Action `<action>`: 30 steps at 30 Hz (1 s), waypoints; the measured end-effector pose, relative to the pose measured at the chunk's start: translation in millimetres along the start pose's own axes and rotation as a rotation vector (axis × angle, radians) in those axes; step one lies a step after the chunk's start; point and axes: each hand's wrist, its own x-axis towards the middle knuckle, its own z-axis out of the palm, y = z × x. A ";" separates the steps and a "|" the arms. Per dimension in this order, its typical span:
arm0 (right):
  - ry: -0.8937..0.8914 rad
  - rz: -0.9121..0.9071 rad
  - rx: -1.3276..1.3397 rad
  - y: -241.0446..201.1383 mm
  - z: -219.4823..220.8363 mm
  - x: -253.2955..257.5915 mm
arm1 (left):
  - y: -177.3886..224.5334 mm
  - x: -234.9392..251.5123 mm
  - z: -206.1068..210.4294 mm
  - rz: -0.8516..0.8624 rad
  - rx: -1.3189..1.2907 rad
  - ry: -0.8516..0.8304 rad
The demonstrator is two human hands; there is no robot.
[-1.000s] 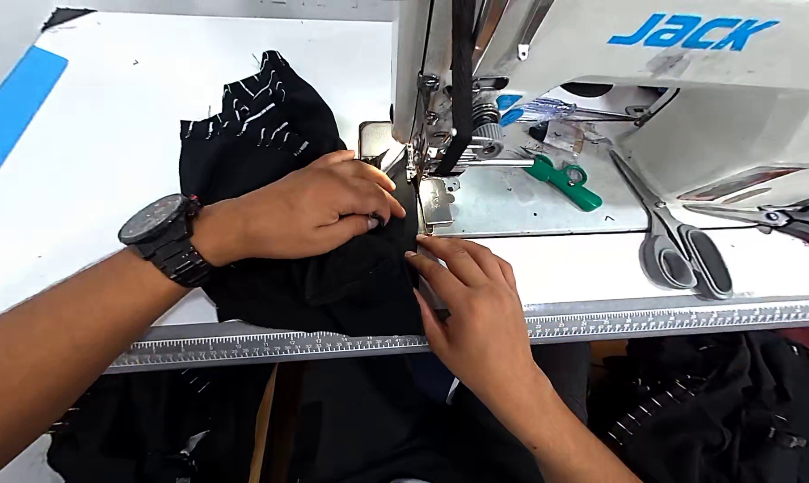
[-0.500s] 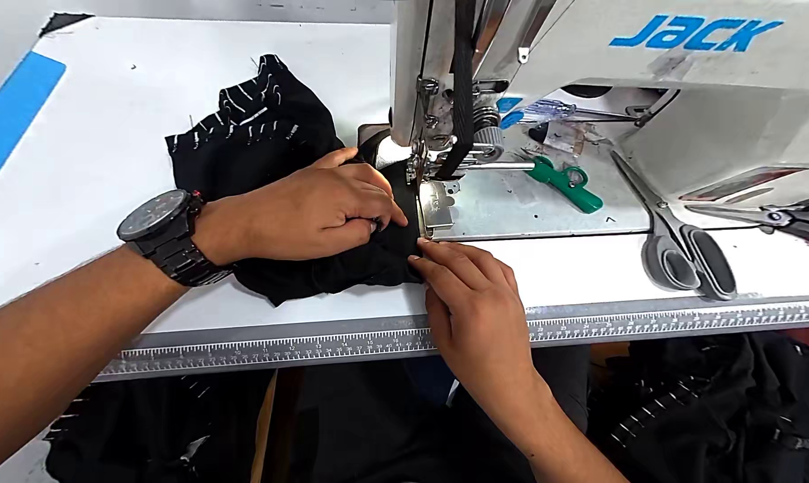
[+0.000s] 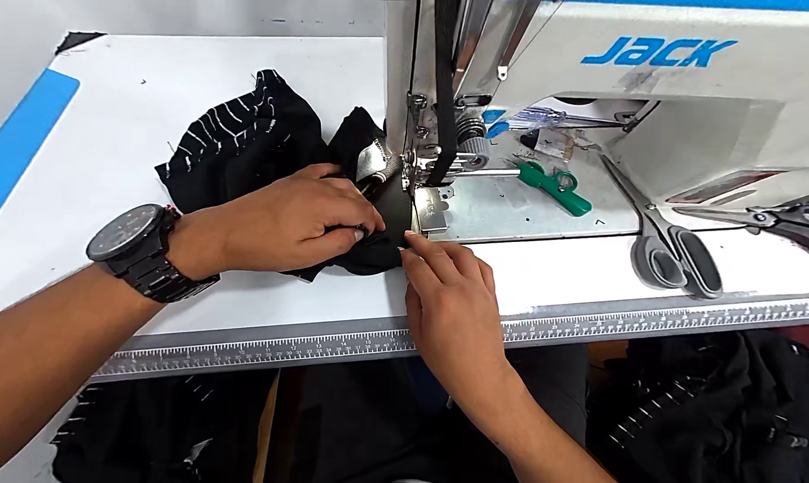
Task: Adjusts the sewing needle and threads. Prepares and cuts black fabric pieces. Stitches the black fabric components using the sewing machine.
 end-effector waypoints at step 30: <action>0.275 -0.395 0.304 -19.1 6.7 -42.4 | 67.4 -11.4 18.8 0.002 0.475 -0.047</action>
